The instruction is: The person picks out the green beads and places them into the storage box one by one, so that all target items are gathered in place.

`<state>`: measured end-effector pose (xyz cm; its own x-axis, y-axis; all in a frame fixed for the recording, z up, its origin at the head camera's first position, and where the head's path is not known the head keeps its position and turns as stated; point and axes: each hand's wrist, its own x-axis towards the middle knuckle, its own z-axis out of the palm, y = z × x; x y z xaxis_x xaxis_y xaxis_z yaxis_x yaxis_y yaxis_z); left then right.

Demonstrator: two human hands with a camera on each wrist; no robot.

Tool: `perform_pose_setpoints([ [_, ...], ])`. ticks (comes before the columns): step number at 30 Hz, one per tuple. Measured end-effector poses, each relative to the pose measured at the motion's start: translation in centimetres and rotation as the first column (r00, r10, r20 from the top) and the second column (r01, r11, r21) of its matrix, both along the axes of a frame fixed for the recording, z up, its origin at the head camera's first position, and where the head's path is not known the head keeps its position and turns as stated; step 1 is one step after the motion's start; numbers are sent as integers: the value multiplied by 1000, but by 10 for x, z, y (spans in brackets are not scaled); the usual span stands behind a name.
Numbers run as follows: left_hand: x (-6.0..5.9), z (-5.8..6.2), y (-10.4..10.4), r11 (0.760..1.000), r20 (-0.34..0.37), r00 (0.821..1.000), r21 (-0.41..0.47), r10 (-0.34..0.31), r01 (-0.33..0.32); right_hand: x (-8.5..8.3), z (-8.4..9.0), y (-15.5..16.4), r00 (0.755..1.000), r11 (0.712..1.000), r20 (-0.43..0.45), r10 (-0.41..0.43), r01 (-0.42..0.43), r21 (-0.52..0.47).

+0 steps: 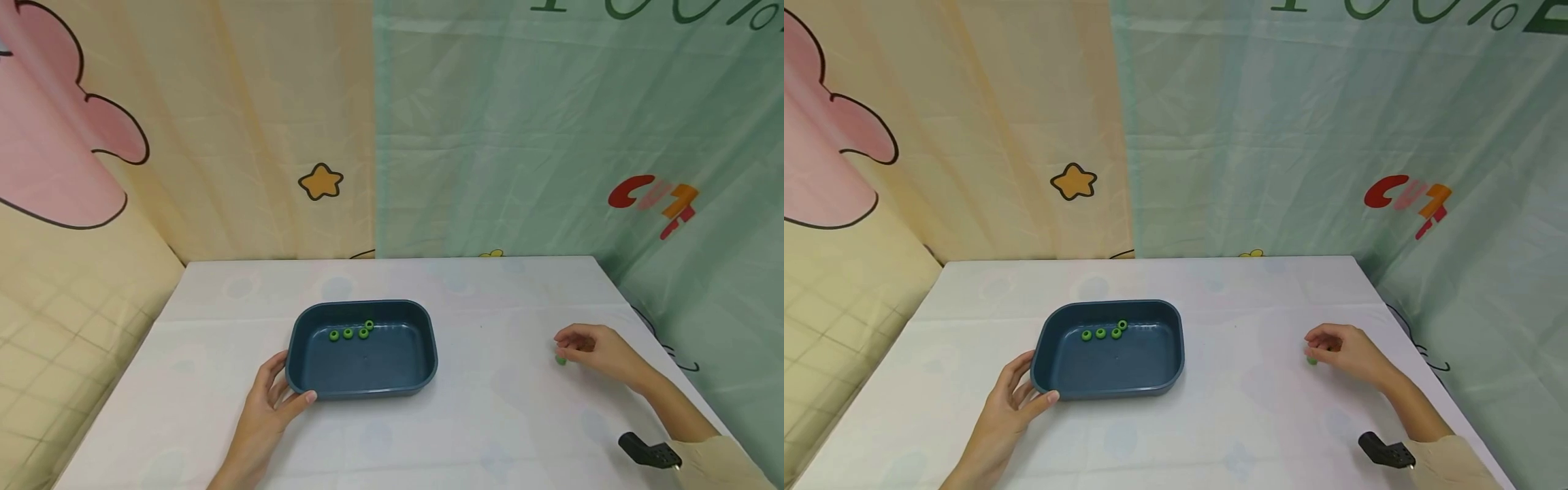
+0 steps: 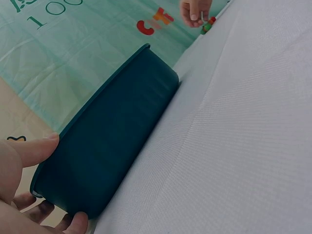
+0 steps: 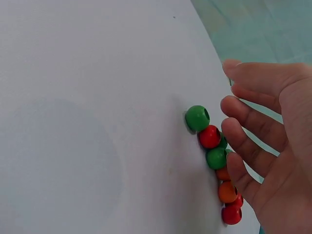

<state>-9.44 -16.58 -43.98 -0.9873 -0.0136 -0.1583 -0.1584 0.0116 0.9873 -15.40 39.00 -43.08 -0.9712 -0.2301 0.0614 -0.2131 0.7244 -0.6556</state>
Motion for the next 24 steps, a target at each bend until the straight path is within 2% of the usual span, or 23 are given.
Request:
perform_pose_setpoints([
  [7, 0, 0, 0, 1000, 5, 1000, -3, 1, -1, 13, -5, 6, 1000, 1000, -14, -6, 6, 1],
  [14, 0, 0, -1, 1000, 4, 1000, -9, -5, 5, 18, -10, 13, 999, 999, -4, -37, 37, -3],
  [19, 0, -1, -1, 1000, 5, 1000, -12, -8, 8, 18, -17, 12, 997, 1000, -77, -16, 17, 8],
  [24, 0, -2, -1, 1000, 5, 1000, -8, -5, 5, 17, -23, 10, 994, 997, -92, -59, 64, 51],
])
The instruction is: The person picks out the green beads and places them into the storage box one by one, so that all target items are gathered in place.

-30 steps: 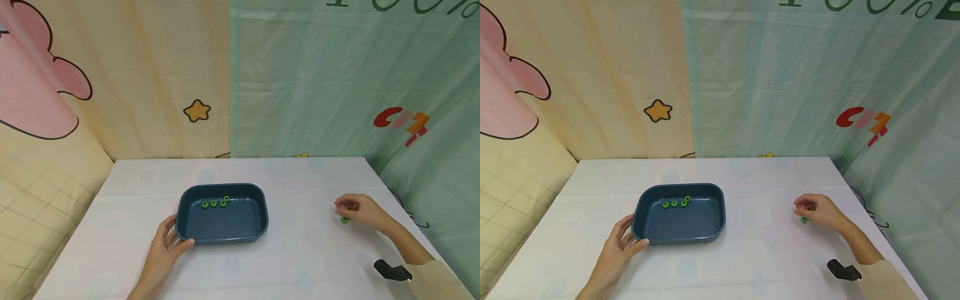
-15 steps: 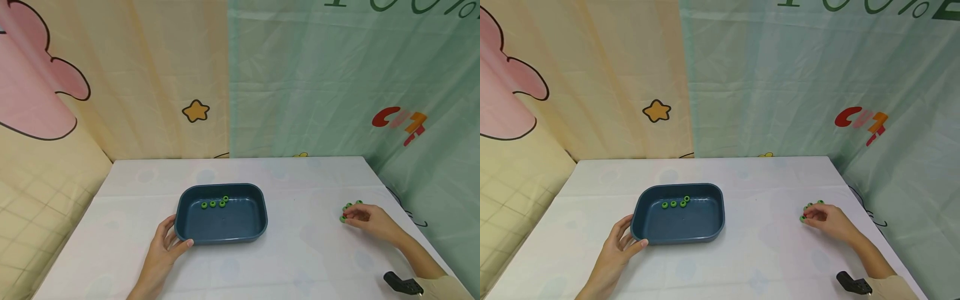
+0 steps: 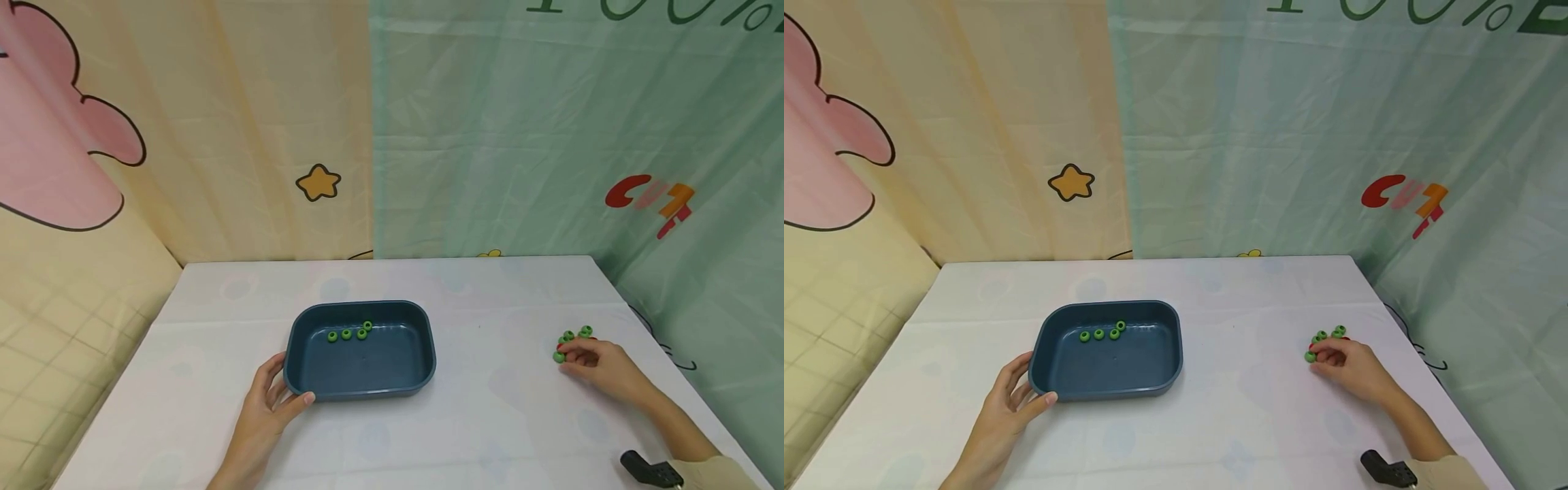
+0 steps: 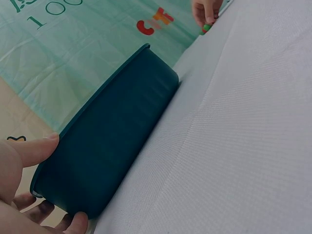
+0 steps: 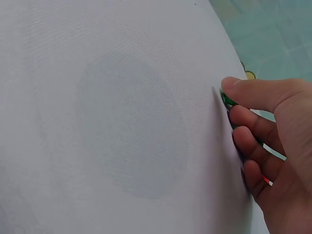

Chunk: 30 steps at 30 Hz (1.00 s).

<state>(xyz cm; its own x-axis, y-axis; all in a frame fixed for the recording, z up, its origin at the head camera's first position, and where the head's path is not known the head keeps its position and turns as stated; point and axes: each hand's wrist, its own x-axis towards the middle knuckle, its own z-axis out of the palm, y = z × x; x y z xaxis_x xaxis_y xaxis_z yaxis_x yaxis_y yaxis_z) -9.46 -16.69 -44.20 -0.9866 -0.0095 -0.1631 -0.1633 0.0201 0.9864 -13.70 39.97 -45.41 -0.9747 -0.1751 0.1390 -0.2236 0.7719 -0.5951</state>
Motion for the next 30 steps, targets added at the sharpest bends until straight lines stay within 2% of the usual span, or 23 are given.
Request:
perform_pose_setpoints([
  [6, 0, 0, 0, 1000, 1, 1000, -9, 1, -1, 1, -5, -3, 998, 998, -6, -57, 57, 28],
  [16, 1, -1, 0, 1000, -6, 1000, -15, 3, -3, 2, -11, -6, 994, 996, -78, -80, 83, 33],
  [30, 1, -2, -1, 1000, -3, 1000, -17, -1, 1, -2, 6, -6, 999, 998, -12, -32, 32, 62],
])
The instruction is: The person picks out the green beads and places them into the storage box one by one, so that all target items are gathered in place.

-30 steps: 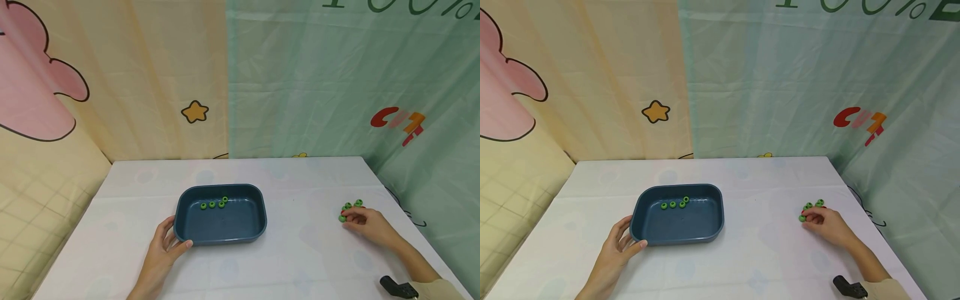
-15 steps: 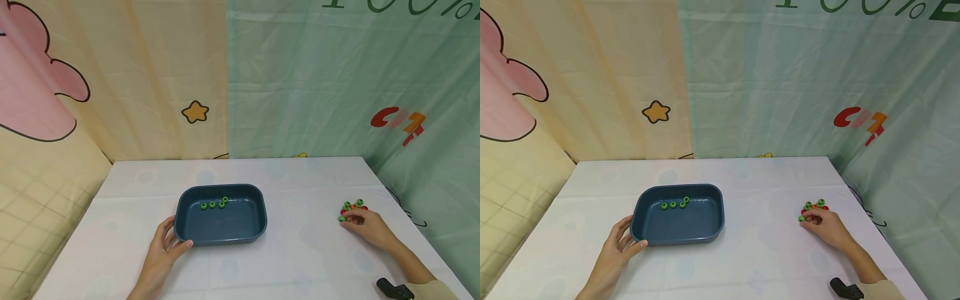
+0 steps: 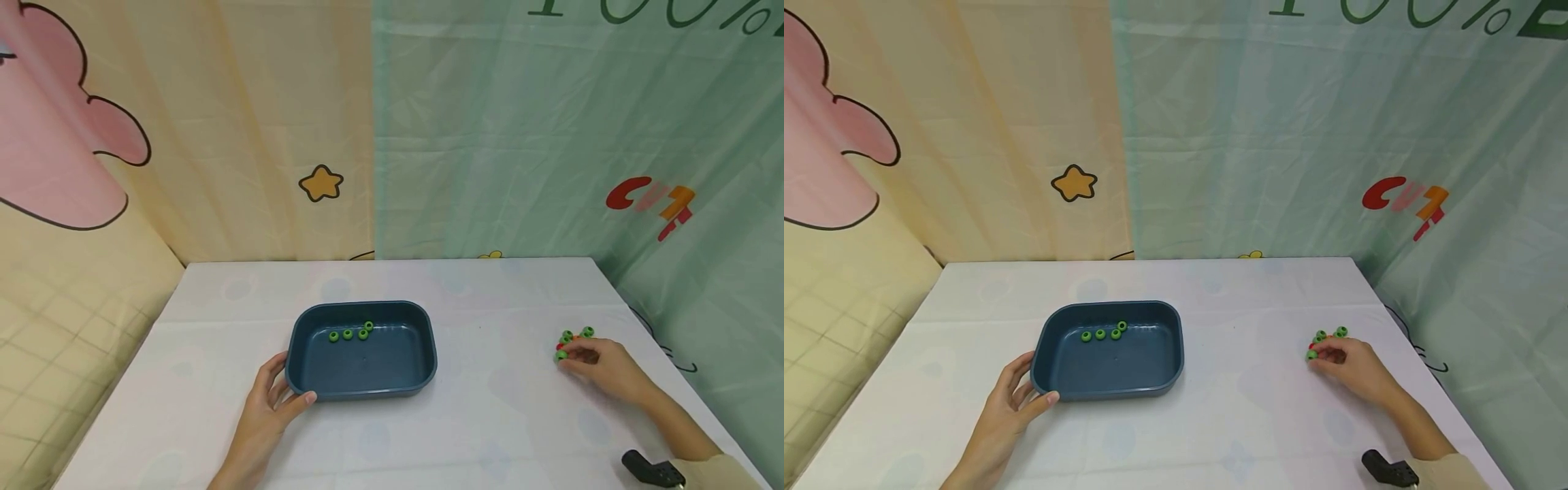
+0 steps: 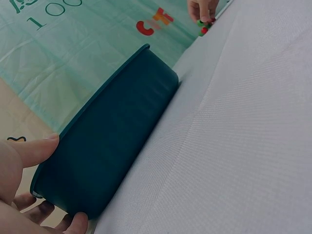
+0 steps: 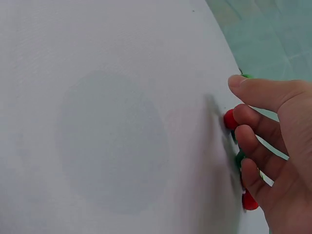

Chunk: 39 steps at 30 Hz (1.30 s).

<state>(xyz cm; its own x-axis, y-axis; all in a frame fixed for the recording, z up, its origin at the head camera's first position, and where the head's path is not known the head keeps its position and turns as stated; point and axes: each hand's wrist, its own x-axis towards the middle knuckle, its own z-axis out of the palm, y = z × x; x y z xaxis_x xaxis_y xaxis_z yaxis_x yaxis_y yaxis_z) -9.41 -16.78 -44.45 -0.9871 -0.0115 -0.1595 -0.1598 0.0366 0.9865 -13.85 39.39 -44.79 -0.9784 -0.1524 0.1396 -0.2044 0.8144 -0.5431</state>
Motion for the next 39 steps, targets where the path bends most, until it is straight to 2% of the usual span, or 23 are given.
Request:
perform_pose_setpoints([
  [7, 0, 0, 0, 1000, 7, 1000, 3, 6, -6, -15, 12, -9, 1000, 999, 2, 24, -24, -24],
  [14, -1, 0, 1, 1000, 1, 1000, 7, 12, -12, -29, 24, -21, 997, 996, 66, 38, -33, -79],
  [18, -1, -1, 1, 1000, 0, 1000, 13, 11, -11, -37, 27, -29, 993, 992, 93, 74, -64, -114],
  [25, -1, 0, 1, 1000, 9, 1000, 16, 10, -10, -49, 32, -46, 988, 989, 76, 138, -133, -69],
  [32, 0, 1, 1, 1000, 14, 1000, 14, 12, -12, -59, 39, -63, 982, 986, 104, 160, -153, -71],
  [39, 0, 2, 1, 1000, 3, 1000, 19, 11, -11, -71, 48, -81, 968, 970, 72, 240, -236, -62],
])
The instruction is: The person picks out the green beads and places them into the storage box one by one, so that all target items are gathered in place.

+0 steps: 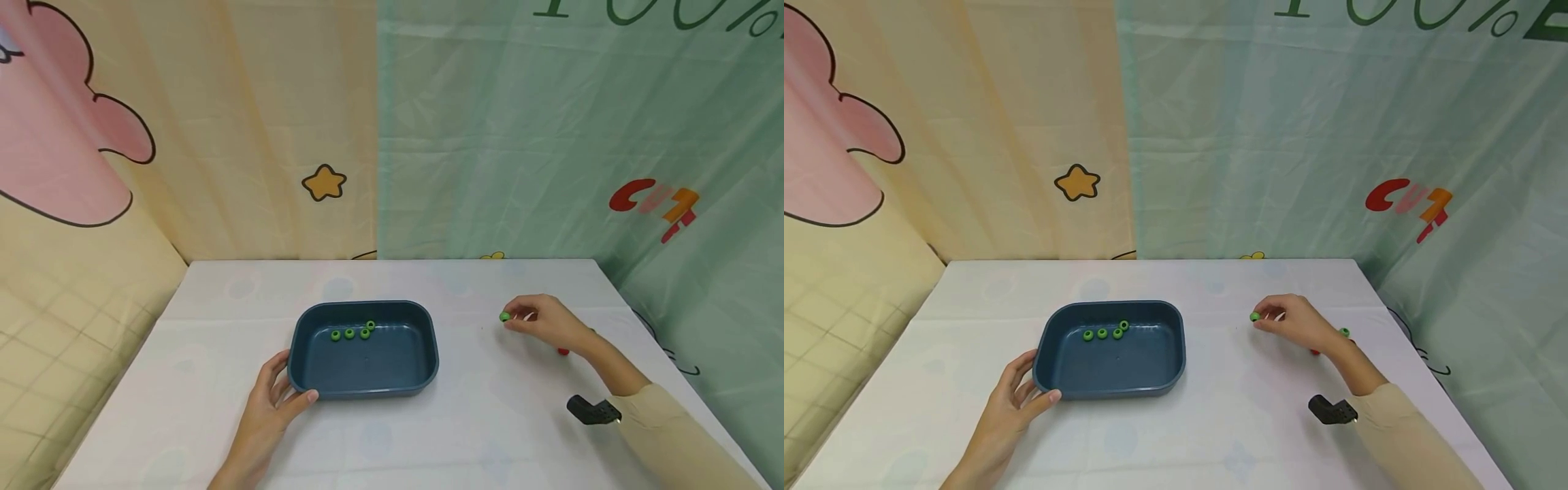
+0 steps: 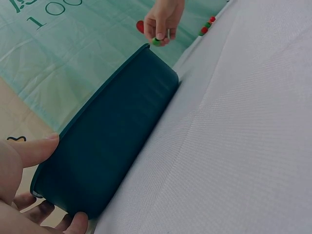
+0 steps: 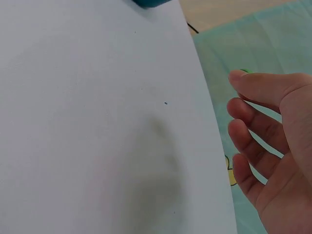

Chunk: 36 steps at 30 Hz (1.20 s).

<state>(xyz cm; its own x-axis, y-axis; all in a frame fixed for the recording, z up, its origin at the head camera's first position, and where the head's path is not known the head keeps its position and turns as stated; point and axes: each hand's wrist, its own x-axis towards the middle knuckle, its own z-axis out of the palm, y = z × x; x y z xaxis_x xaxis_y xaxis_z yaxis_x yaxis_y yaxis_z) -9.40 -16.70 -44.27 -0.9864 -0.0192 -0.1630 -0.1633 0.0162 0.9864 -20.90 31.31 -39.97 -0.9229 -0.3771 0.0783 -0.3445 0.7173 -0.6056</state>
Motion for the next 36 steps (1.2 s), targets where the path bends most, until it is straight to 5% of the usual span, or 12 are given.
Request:
perform_pose_setpoints([
  [19, 0, 0, -1, 1000, -27, 1000, 1, -14, 14, -35, 17, -73, 983, 982, -20, 184, -185, -48],
  [36, -1, 0, -1, 1000, -28, 1000, -3, -13, 13, -60, 31, -138, 942, 942, 8, 336, -336, -5],
])
